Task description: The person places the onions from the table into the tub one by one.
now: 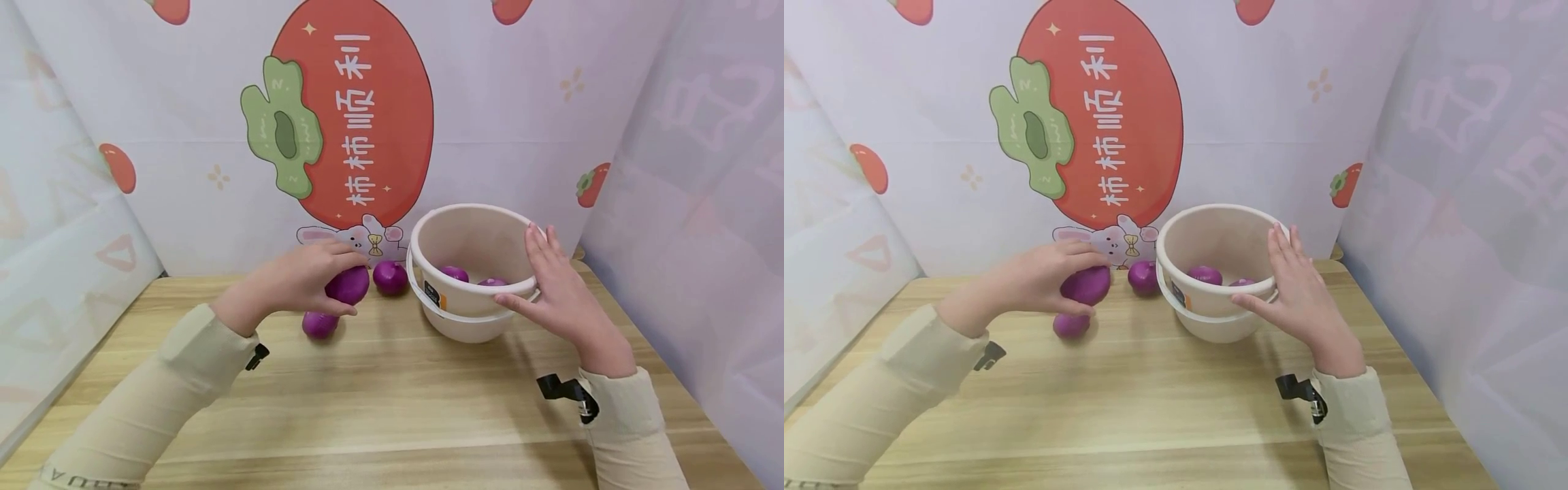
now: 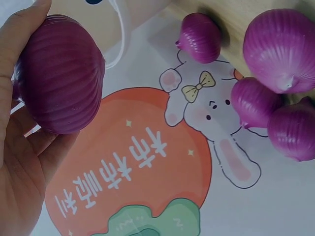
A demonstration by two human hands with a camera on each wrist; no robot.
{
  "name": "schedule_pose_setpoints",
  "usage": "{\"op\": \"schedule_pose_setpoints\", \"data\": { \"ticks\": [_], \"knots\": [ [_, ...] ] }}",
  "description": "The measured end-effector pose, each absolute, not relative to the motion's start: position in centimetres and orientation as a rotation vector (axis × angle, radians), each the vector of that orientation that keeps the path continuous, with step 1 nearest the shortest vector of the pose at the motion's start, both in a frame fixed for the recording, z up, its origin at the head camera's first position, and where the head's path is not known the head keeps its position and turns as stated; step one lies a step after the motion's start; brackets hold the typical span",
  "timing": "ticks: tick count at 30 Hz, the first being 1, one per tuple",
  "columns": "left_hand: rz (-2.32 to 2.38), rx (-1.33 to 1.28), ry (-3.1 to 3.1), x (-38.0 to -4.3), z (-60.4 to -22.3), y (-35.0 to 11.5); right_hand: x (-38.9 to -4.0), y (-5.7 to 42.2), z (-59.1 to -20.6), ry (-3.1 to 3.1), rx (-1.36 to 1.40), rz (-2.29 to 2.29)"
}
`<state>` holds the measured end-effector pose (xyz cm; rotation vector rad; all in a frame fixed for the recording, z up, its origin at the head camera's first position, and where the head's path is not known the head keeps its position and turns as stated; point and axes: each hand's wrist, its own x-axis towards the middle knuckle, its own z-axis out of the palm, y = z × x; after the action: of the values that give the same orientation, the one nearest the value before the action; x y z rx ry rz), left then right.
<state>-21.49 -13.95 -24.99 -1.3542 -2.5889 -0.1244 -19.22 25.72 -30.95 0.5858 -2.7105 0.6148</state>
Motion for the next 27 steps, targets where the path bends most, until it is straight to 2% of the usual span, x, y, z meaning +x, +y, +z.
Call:
{"op": "schedule_pose_setpoints", "data": {
  "ticks": [11, 27],
  "knots": [
    [-0.091, -1.385, -2.560, -21.1, -23.6, -12.8, -19.3, 25.7, -31.1, -2.707, 0.582, 0.612],
    [-0.128, -1.400, -2.519, -20.9, -23.4, -11.6, -19.2, 25.7, -31.0, -2.706, 0.589, 0.621]
  ]
}}
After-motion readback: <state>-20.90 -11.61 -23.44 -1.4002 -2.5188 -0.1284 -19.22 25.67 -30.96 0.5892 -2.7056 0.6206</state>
